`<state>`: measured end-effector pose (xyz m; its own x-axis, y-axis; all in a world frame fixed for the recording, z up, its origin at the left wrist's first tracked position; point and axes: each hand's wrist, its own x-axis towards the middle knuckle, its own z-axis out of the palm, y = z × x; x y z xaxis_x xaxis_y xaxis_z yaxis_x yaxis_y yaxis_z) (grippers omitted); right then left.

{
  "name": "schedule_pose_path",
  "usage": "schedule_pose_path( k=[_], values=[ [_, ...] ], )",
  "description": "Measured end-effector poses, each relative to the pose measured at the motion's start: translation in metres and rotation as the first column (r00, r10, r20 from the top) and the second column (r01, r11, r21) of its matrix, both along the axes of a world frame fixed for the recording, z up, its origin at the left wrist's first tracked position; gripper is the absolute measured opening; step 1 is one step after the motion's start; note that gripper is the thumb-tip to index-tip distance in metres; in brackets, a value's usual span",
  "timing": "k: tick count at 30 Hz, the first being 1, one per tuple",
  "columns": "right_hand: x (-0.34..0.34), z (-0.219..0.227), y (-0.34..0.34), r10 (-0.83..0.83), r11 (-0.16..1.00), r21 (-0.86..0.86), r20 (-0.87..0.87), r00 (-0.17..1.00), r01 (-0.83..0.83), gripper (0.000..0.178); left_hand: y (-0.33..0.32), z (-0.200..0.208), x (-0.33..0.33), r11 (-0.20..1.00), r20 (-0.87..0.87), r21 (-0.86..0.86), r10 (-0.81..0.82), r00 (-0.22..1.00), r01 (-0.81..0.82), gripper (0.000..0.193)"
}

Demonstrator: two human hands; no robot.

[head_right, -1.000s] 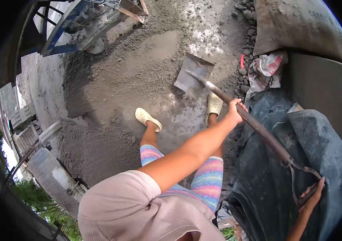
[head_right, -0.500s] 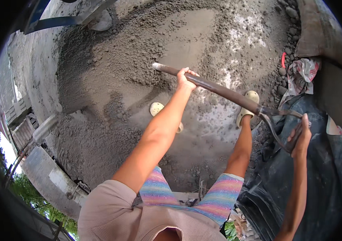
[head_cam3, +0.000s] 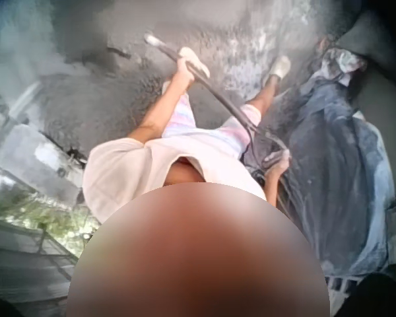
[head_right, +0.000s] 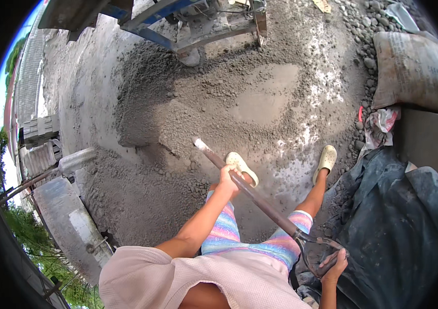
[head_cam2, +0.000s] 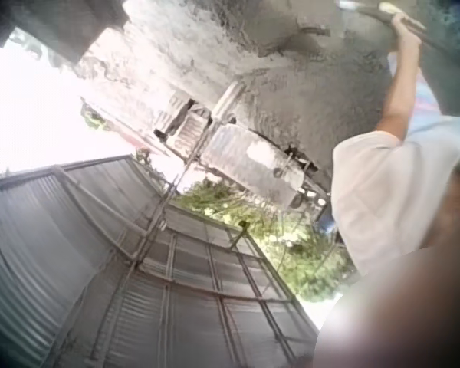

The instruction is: The person uses a shovel to scoop wet concrete from a pile on the ground and load it into a brick-making machine hopper. The person repeatedly scoops and deposits concrete, then uses a metal rod to clear excess material from the machine's mold area.

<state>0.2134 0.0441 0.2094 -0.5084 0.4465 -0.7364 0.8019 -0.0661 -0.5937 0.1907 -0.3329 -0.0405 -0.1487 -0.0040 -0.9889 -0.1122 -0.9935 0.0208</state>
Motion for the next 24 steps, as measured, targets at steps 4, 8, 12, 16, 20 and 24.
schedule_pose_path(
  k=[4, 8, 12, 16, 20, 24],
  values=[
    [0.007, 0.069, -0.026, 0.034, 0.995, -0.094, -0.021, 0.999, -0.036, 0.043, -0.051, 0.097, 0.016, 0.997, 0.067, -0.080, -0.015, 0.998, 0.021, 0.020],
    [-0.008, 0.094, -0.062, 0.045, 0.948, -0.315, 0.009, 0.999, -0.040, 0.044, -0.123, 0.200, 0.006, 0.961, 0.092, -0.276, 0.019, 0.996, 0.007, 0.016],
    [-0.035, 0.101, -0.099, 0.051, 0.837, -0.547, 0.030, 0.998, -0.027, 0.044, -0.181, 0.318, -0.022, 0.842, -0.020, -0.539, -0.012, 1.000, -0.001, 0.014],
    [-0.070, 0.119, -0.128, 0.039, 0.667, -0.745, 0.050, 0.998, 0.011, 0.045, -0.207, 0.440, -0.064, 0.676, -0.268, -0.733, -0.189, 0.945, -0.072, 0.008],
    [-0.092, 0.137, -0.143, 0.065, 0.428, -0.898, 0.141, 0.988, 0.100, 0.047, -0.209, 0.529, -0.116, 0.504, -0.338, -0.860, -0.440, 0.832, -0.082, 0.012],
    [-0.088, 0.133, -0.154, 0.082, 0.258, -0.921, 0.322, 0.943, 0.291, 0.045, -0.203, 0.557, -0.173, 0.361, -0.213, -0.931, -0.646, 0.733, 0.048, 0.014]
  ],
)
